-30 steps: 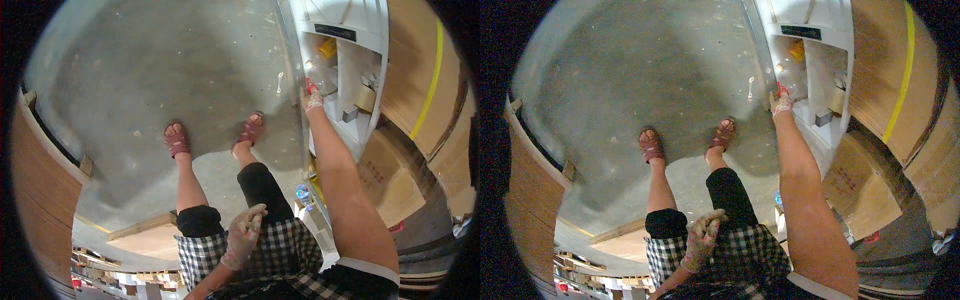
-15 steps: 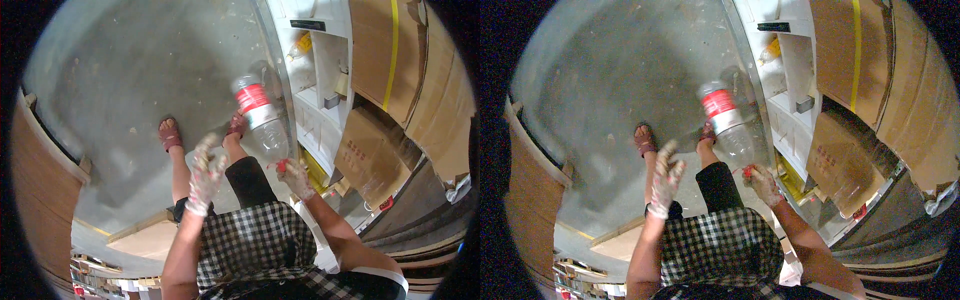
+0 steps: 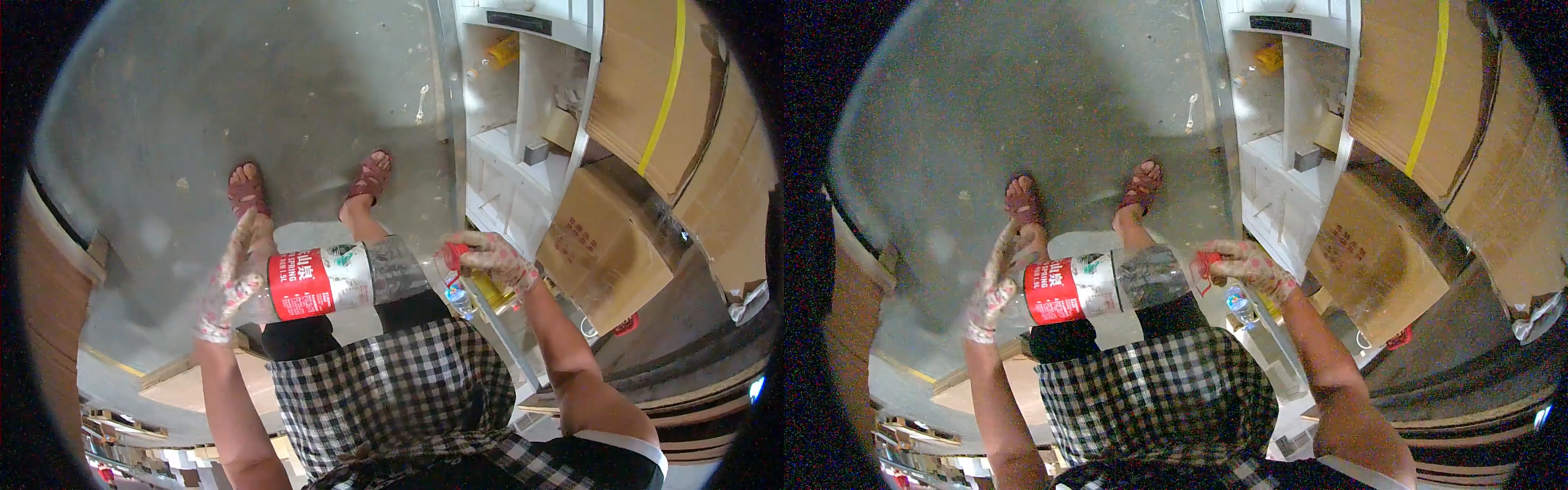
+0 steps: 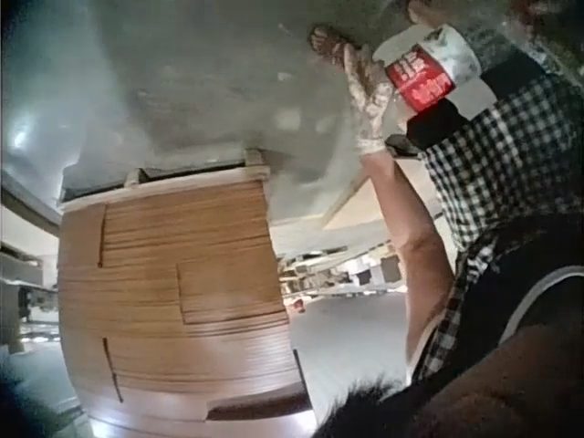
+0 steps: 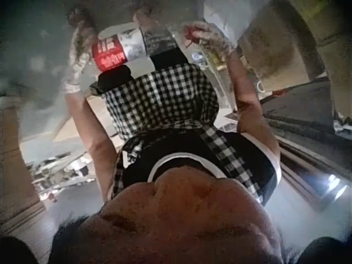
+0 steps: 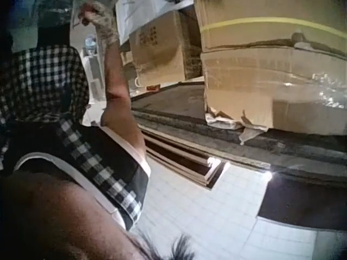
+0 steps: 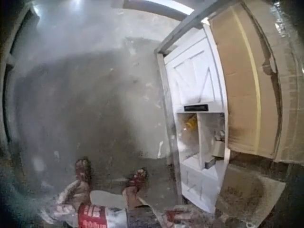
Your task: The person wipes a wooden panel with a cloth, then stirs a white substance in a container using a spatula and applies some to a wood chip.
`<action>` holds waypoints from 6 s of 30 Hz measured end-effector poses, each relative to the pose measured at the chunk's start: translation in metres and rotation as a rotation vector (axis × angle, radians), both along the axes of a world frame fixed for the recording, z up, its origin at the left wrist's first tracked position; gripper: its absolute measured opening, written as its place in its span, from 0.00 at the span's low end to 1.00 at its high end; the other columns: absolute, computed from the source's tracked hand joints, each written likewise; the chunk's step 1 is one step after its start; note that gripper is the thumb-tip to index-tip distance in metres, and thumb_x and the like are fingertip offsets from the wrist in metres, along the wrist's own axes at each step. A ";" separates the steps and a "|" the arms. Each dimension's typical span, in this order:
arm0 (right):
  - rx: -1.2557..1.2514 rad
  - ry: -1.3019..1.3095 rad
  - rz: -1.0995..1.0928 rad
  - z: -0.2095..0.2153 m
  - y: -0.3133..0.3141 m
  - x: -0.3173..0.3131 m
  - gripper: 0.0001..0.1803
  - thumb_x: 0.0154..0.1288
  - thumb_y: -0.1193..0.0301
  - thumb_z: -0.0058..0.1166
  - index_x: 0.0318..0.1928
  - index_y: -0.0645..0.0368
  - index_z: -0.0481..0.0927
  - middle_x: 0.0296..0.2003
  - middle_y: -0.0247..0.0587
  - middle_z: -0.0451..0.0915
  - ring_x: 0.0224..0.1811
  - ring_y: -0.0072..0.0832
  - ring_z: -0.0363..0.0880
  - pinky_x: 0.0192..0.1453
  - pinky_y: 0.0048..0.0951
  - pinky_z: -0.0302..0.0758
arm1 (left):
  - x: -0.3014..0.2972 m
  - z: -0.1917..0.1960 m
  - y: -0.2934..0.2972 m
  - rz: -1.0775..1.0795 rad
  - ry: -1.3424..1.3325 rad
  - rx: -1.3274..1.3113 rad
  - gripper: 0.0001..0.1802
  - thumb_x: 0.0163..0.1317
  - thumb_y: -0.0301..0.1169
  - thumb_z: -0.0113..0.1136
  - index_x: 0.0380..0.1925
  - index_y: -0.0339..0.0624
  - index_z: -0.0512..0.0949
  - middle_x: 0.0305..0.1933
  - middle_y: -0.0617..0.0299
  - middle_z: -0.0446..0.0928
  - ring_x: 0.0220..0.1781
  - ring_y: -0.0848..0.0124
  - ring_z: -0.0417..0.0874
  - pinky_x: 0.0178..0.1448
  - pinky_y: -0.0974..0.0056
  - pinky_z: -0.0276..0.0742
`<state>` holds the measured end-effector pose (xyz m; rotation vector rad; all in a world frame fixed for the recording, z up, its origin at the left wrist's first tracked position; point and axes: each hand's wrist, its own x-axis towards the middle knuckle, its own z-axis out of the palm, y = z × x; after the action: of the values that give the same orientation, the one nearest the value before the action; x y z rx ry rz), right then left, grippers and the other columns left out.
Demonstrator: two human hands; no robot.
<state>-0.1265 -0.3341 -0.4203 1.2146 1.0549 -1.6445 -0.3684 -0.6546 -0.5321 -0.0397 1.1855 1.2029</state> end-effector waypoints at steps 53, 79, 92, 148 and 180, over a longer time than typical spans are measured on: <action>0.106 -0.092 -0.186 -0.101 -0.041 -0.082 0.23 0.67 0.59 0.43 0.58 0.57 0.66 0.23 0.29 0.71 0.19 0.16 0.66 0.20 0.18 0.60 | 0.022 -0.110 -0.070 0.351 -0.265 -0.339 0.27 0.65 0.46 0.43 0.54 0.35 0.68 0.54 0.54 0.71 0.57 0.66 0.71 0.62 0.63 0.64; 0.682 0.007 -1.860 -0.184 0.014 0.126 0.10 0.64 0.68 0.48 0.41 0.59 0.73 0.28 0.32 0.71 0.25 0.17 0.67 0.32 0.12 0.70 | 0.053 -0.055 0.099 -0.017 0.210 -0.113 0.16 0.62 0.26 0.52 0.50 0.36 0.71 0.48 0.55 0.73 0.50 0.70 0.75 0.55 0.67 0.69; 0.575 -0.026 -1.514 -0.222 0.087 0.067 0.12 0.62 0.62 0.51 0.35 0.58 0.71 0.22 0.29 0.66 0.20 0.20 0.64 0.21 0.19 0.62 | 0.074 -0.001 0.070 -0.034 0.116 -0.241 0.16 0.63 0.26 0.51 0.51 0.34 0.70 0.49 0.57 0.74 0.52 0.71 0.74 0.57 0.69 0.67; 1.168 1.087 -0.300 0.455 -0.044 0.008 0.16 0.69 0.72 0.41 0.54 0.65 0.70 0.47 0.44 0.78 0.50 0.28 0.76 0.54 0.28 0.72 | 0.036 0.509 0.231 -0.177 0.477 0.955 0.20 0.51 0.31 0.64 0.42 0.37 0.69 0.39 0.53 0.77 0.37 0.66 0.79 0.42 0.63 0.77; 1.737 -0.012 -0.110 0.489 0.497 0.142 0.36 0.57 0.59 0.51 0.64 0.60 0.57 0.65 0.54 0.55 0.68 0.43 0.53 0.69 0.34 0.54 | 0.133 0.553 0.566 -1.269 0.739 1.407 0.17 0.50 0.33 0.65 0.39 0.39 0.75 0.38 0.53 0.77 0.42 0.59 0.78 0.48 0.61 0.73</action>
<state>0.0151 0.1631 0.0682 2.2217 2.5547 -0.4074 -0.2355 -0.0882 0.0209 2.0114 0.4324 0.5906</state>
